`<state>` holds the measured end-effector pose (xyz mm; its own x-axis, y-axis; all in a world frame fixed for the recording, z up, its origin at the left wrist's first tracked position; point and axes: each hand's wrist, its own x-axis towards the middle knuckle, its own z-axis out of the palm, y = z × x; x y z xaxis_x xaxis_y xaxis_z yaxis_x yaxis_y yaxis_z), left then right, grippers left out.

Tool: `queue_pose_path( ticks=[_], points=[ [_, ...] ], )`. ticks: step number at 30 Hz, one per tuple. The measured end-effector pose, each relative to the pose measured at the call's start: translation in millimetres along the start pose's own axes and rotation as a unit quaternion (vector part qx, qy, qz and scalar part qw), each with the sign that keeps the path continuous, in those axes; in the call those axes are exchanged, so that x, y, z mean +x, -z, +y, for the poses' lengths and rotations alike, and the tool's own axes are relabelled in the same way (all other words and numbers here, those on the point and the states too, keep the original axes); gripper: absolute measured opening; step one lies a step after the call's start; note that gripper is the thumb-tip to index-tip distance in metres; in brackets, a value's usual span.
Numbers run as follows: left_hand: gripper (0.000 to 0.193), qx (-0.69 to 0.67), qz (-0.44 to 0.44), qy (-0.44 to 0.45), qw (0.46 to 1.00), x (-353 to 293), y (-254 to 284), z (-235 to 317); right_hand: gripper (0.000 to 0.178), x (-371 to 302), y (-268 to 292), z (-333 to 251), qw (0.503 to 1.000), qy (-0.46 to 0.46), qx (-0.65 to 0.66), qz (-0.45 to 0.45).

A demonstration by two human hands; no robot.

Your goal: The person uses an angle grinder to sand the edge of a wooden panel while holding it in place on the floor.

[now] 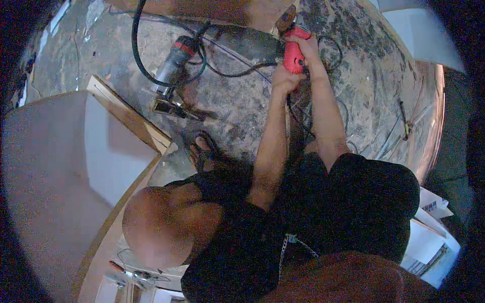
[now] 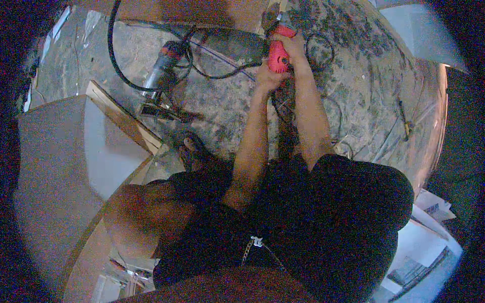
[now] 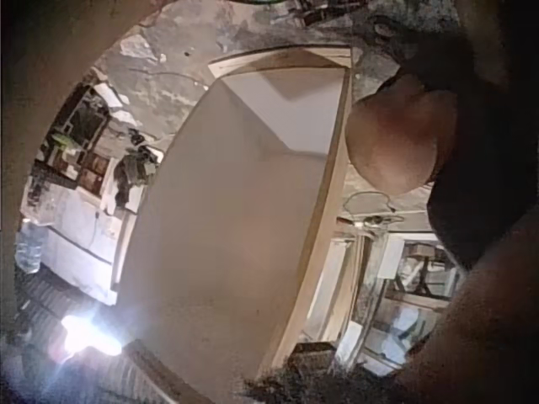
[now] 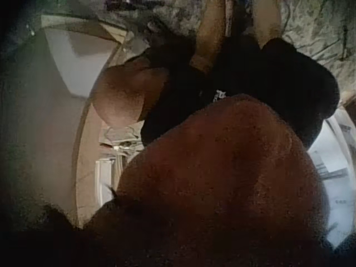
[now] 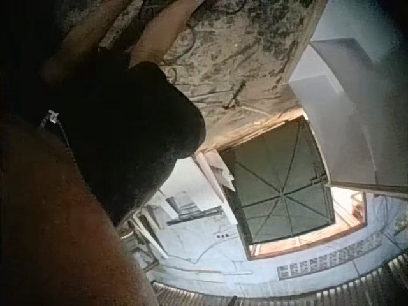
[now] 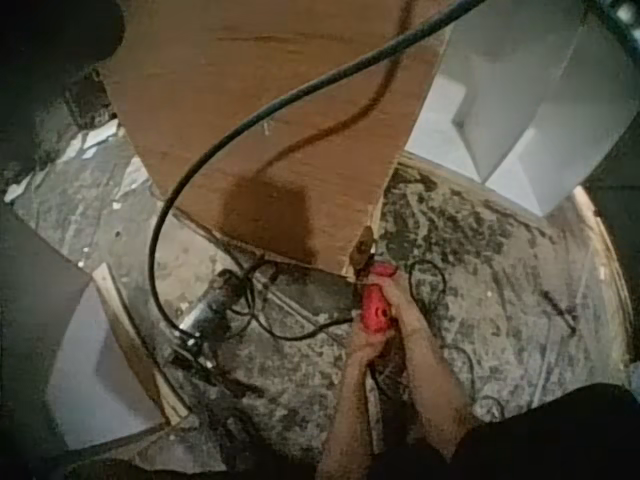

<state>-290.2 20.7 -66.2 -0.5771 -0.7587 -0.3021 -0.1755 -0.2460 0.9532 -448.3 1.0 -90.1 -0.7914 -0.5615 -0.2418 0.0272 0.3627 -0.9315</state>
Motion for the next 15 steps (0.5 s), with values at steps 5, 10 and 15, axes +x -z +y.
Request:
queue_pose_path(
  ticks=[5, 10, 15],
  points=[
    [0.069, 0.106, 0.016, 0.059, 0.992, 3.6, 2.7, 2.5, 0.061, -11.0, -8.1, -18.3, 0.998, -0.010, 0.051, -0.033],
    [0.080, 0.105, -0.008, 0.053, 0.993, 7.3, -6.4, -3.5, 0.070, 2.5, 4.0, 0.9, 0.999, -0.007, 0.040, -0.011],
    [0.093, 0.096, -0.002, 0.050, 0.994, 8.6, -4.4, -7.6, 0.079, 5.4, 3.4, 6.0, 1.000, -0.015, 0.026, -0.001]
  ],
)
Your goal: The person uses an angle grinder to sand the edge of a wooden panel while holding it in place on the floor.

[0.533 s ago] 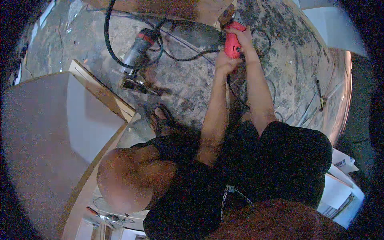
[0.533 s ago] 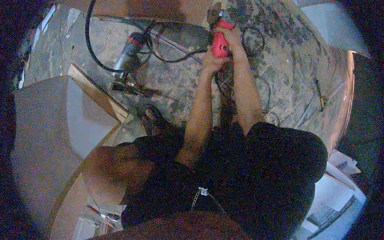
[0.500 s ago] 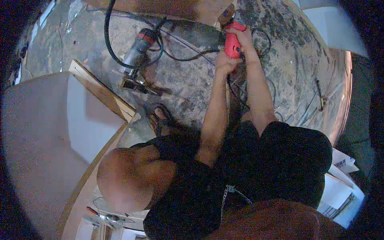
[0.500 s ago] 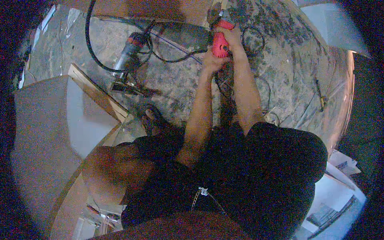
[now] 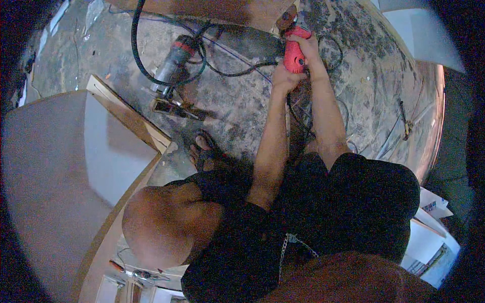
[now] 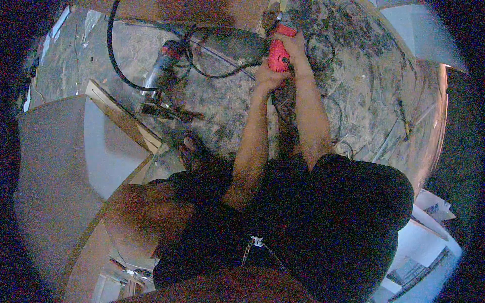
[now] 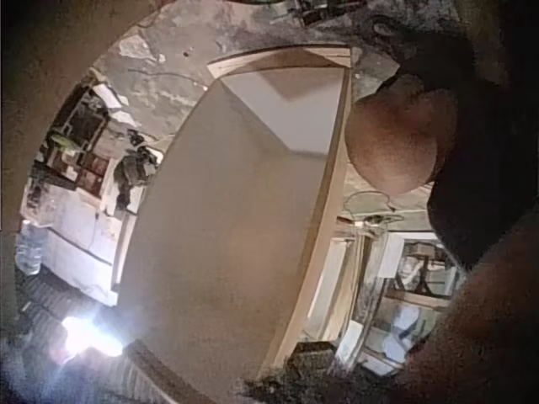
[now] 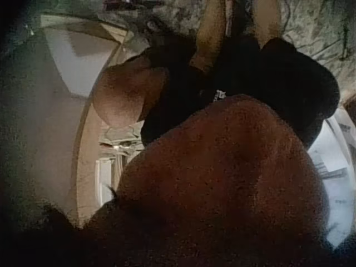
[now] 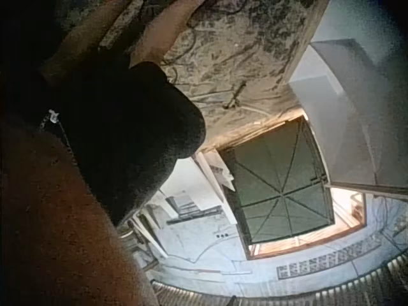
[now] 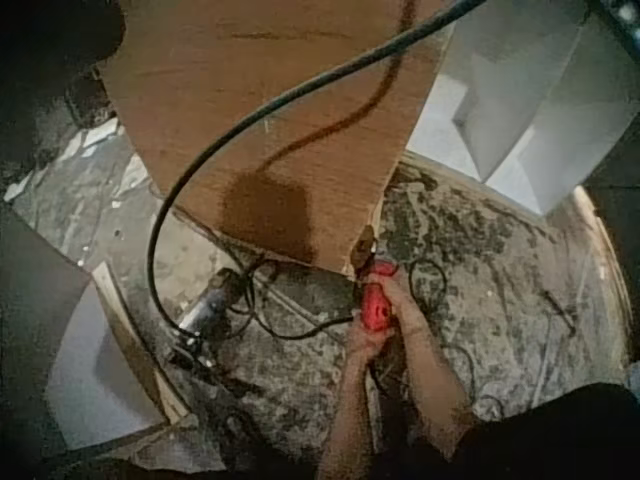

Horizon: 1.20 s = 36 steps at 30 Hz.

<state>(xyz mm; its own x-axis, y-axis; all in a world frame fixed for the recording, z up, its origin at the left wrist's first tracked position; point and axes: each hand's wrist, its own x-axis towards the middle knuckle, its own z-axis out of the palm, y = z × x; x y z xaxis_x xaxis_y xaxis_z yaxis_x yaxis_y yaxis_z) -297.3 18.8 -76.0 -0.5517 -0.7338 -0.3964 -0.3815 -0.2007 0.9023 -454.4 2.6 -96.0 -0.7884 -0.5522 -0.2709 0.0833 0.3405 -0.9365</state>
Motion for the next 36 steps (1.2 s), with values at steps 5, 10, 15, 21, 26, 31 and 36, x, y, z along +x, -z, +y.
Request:
queue_pose_path(
  ticks=[5, 10, 15, 21, 26, 31, 36],
  points=[
    [0.092, 0.000, -0.017, 0.015, 1.000, 0.1, -4.0, 3.4, 0.076, 11.9, 6.7, 10.4, 1.000, 0.013, -0.006, -0.008],
    [0.090, 0.009, 0.003, 0.005, 1.000, 1.6, -2.2, -2.8, 0.053, 3.2, -0.5, -0.1, 0.999, -0.021, 0.007, -0.043],
    [0.089, -0.007, -0.010, 0.005, 1.000, 1.4, -0.2, -2.8, 0.055, -8.4, -4.8, -10.1, 0.998, 0.021, 0.052, -0.031],
    [0.087, 0.050, 0.020, 0.008, 0.999, 1.8, -3.8, -1.6, 0.049, -6.6, -2.3, -11.9, 0.996, 0.013, 0.075, -0.052],
    [0.090, 0.028, -0.008, 0.012, 1.000, 4.3, -3.4, -6.2, 0.059, -14.2, -4.1, -17.7, 0.996, -0.005, 0.074, -0.055],
    [0.087, 0.040, -0.002, 0.007, 0.999, 5.0, -5.5, -5.3, 0.062, -12.9, 0.3, -19.7, 0.997, -0.031, 0.047, -0.044],
    [0.073, 0.037, 0.015, -0.001, 0.999, 7.2, 0.0, -10.6, 0.055, -24.4, -11.8, -27.7, 0.998, 0.017, 0.049, -0.047]
  ],
)
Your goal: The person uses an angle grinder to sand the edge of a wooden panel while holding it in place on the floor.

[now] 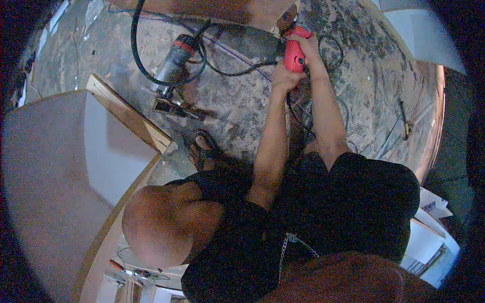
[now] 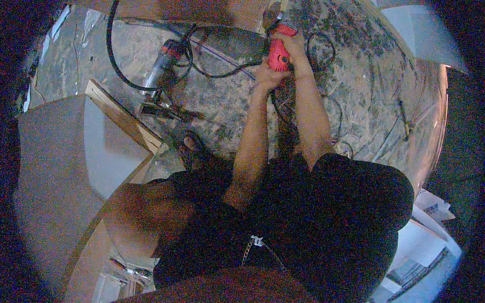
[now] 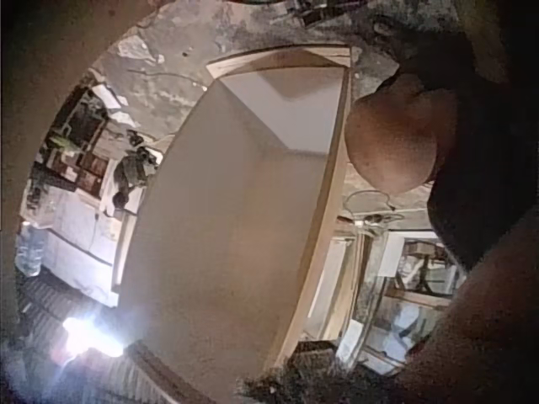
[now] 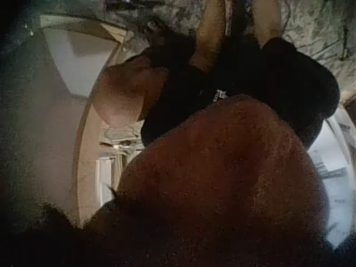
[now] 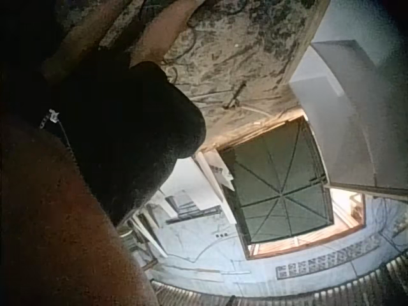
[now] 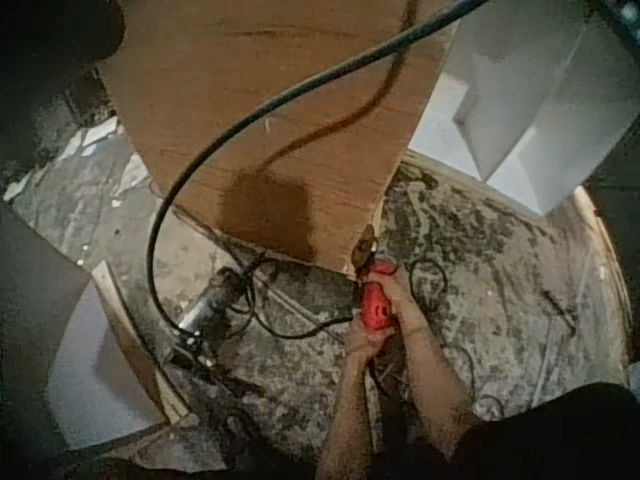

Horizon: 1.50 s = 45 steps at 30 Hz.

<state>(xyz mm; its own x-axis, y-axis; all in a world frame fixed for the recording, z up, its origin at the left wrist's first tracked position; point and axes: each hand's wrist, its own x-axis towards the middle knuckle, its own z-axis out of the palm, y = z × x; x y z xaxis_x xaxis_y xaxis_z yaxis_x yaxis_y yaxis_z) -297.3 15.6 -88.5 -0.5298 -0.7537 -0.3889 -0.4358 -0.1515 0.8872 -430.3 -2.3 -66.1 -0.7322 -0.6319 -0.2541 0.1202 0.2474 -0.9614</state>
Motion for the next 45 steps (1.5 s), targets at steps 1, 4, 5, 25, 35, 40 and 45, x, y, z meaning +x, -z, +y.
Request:
queue_pose_path(
  ticks=[1, 4, 5, 25, 35, 40, 45],
  points=[
    [0.079, -0.007, -0.016, 0.002, 1.000, 0.8, -2.2, 0.8, 0.052, 1.1, 4.2, 0.1, 1.000, 0.003, -0.001, 0.004],
    [0.090, -0.023, -0.044, 0.012, 0.999, -0.3, -2.1, 7.2, 0.056, 13.5, 11.8, 13.3, 0.999, 0.017, -0.014, 0.038],
    [0.090, -0.025, -0.042, 0.017, 0.999, -4.2, -0.4, 12.1, 0.054, 16.1, 14.6, 18.0, 1.000, 0.012, -0.004, 0.029],
    [0.076, 0.013, -0.004, 0.023, 1.000, -1.9, 1.9, 10.2, 0.052, 26.2, 11.3, 26.7, 1.000, -0.004, 0.004, -0.001],
    [0.084, 0.025, -0.020, 0.026, 0.999, -0.1, 7.0, 11.9, 0.060, 31.3, 11.9, 26.8, 0.999, -0.021, 0.019, -0.038],
    [0.083, 0.020, -0.022, 0.032, 0.999, 0.1, 2.7, 12.2, 0.035, 21.9, 6.8, 22.8, 0.998, 0.046, 0.035, 0.040],
    [0.081, 0.011, -0.034, 0.010, 0.999, 1.5, 7.4, 13.0, 0.035, 22.6, 4.5, 15.3, 0.999, 0.022, 0.023, 0.020]
  ],
)
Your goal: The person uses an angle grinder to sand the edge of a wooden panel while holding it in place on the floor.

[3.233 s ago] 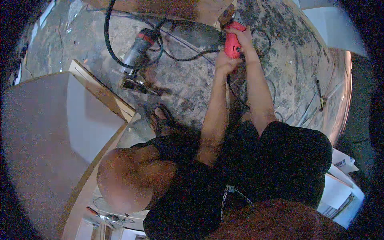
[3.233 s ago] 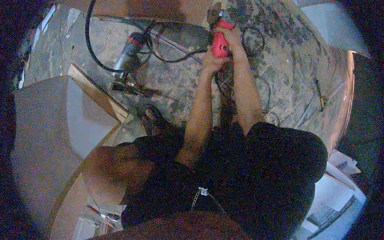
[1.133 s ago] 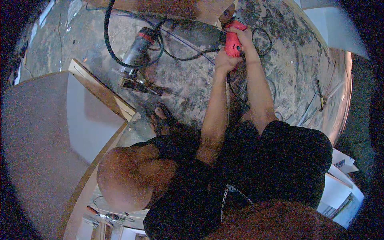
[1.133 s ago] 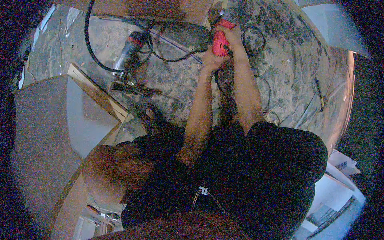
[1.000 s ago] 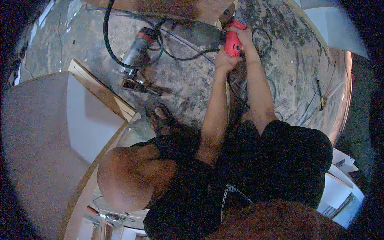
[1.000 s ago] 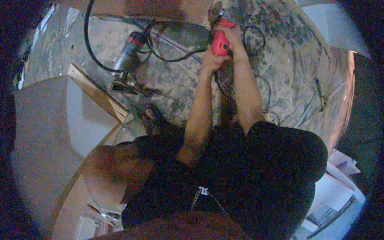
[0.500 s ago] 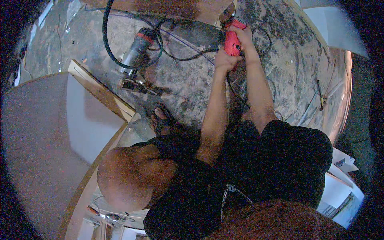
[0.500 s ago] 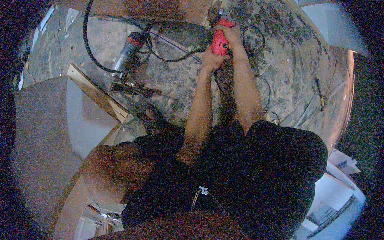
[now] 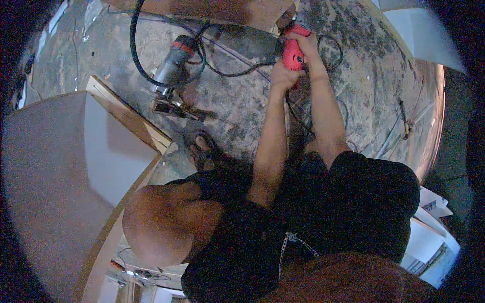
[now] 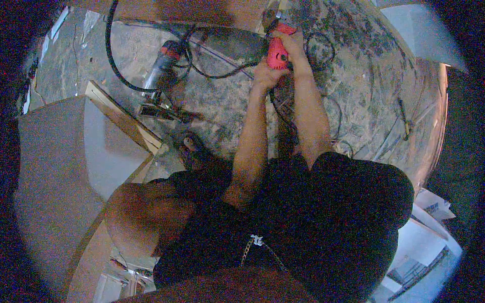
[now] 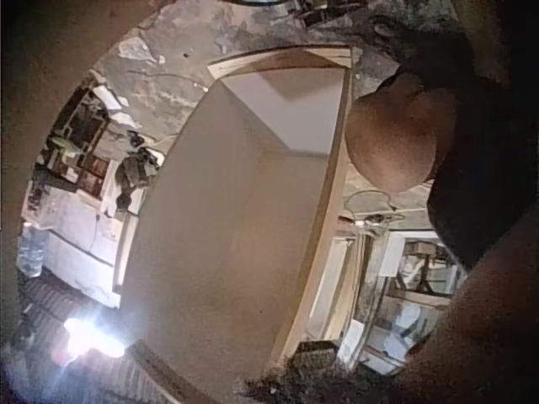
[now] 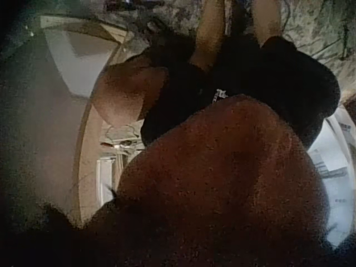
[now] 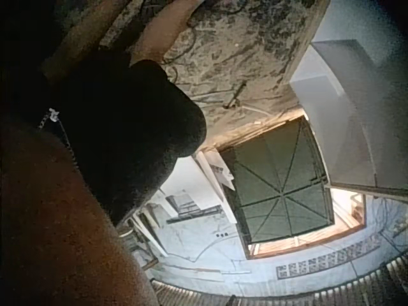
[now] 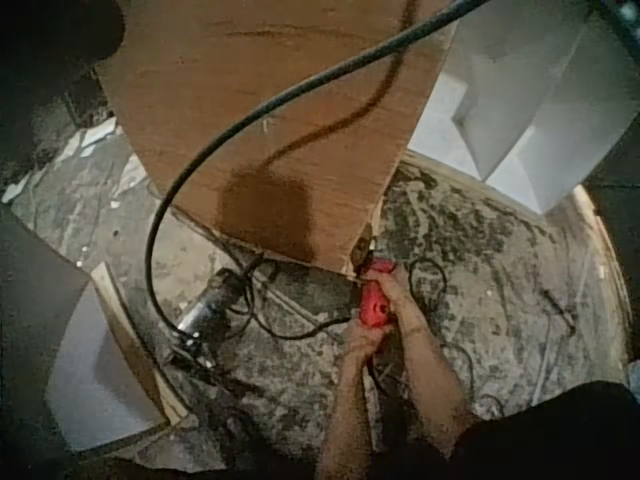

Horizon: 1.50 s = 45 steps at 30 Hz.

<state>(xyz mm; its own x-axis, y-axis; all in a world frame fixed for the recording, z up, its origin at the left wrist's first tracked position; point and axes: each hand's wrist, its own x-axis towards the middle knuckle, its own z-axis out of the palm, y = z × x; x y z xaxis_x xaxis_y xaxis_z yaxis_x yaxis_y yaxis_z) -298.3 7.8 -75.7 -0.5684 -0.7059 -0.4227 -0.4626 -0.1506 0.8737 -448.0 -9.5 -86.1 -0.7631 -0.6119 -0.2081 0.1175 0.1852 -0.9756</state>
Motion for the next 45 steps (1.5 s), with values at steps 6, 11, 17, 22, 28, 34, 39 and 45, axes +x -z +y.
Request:
queue_pose_path(
  ticks=[6, 11, 17, 22, 28, 34, 39, 45],
  points=[
    [0.080, 0.002, 0.018, 0.003, 1.000, 4.0, -4.2, -7.6, 0.042, -9.2, -3.3, -10.6, 0.999, 0.019, -0.003, -0.029],
    [0.080, 0.030, 0.000, 0.017, 0.999, -1.7, 9.2, 4.8, 0.043, -4.4, -10.6, -0.5, 0.999, 0.003, -0.007, 0.037],
    [0.080, 0.017, -0.026, 0.026, 0.999, -5.2, 4.4, 11.7, 0.034, 9.5, 9.7, 16.8, 0.999, 0.013, -0.030, 0.010],
    [0.076, -0.005, -0.006, 0.016, 1.000, -1.6, 6.5, 3.7, 0.067, 8.9, 2.2, 7.5, 0.998, -0.036, 0.016, -0.045],
    [0.075, 0.000, -0.004, 0.023, 1.000, -4.1, 0.1, 7.6, 0.036, 10.8, 9.4, 17.0, 1.000, 0.002, -0.009, -0.001],
    [0.078, 0.002, 0.003, 0.016, 1.000, 0.3, -2.1, -1.3, 0.052, 6.9, 2.6, 12.9, 0.998, 0.022, -0.039, 0.041],
    [0.078, 0.040, 0.014, 0.025, 0.999, -0.2, -0.2, 3.5, 0.045, 13.7, 7.1, 17.8, 0.999, -0.007, -0.049, -0.003],
    [0.074, 0.006, 0.024, 0.007, 1.000, 0.1, -4.6, 0.4, 0.035, 21.4, 13.6, 32.0, 0.999, 0.000, -0.028, 0.015]
  ],
)
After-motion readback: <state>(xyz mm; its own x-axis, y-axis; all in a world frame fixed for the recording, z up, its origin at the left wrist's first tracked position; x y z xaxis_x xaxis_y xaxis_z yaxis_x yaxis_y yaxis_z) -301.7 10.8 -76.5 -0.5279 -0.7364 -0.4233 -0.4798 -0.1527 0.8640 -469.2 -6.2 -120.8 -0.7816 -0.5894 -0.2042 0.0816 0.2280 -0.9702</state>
